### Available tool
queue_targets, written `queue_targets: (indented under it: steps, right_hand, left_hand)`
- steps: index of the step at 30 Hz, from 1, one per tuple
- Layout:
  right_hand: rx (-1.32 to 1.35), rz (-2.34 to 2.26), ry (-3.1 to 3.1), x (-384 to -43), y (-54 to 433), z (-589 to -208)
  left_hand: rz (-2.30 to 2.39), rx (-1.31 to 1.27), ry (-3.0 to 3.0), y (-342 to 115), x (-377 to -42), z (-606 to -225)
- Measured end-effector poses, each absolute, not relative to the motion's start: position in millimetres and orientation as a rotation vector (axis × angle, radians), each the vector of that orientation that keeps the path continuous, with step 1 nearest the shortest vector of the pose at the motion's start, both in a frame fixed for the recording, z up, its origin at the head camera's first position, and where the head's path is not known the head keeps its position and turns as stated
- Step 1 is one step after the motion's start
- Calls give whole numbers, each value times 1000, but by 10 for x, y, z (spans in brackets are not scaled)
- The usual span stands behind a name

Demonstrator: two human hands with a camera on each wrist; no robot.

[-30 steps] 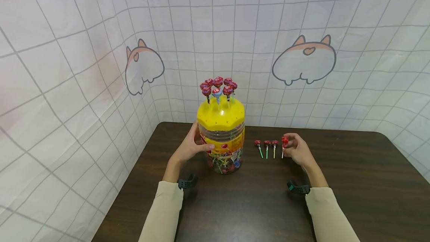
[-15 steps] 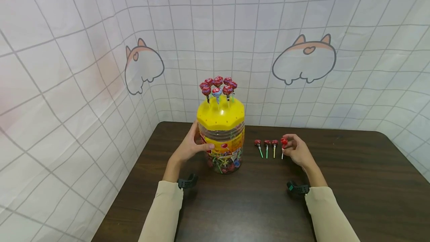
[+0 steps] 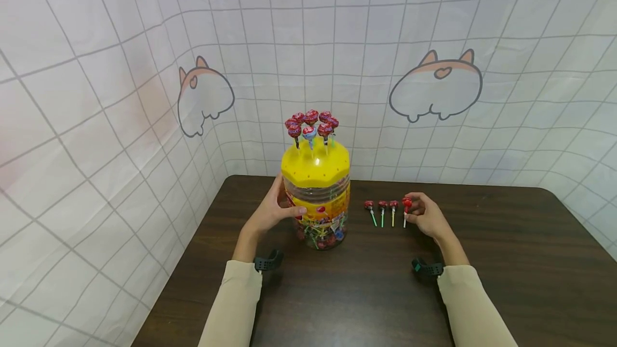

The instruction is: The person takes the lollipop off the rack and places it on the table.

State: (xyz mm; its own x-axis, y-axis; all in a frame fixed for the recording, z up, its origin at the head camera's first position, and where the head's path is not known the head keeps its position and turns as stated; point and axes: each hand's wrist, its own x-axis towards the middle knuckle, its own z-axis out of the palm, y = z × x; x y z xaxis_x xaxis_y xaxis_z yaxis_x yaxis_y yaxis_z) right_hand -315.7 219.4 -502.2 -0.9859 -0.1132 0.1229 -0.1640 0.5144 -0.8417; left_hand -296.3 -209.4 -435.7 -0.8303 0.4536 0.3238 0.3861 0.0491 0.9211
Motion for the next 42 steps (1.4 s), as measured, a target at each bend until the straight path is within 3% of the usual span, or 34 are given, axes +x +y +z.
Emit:
queue_targets:
  steps: [42]
  right_hand:
    - [105,1405,-2819,-3160,2173,-5004]
  left_hand:
    - [1936,901,2211,-2092,-2952,-4352]
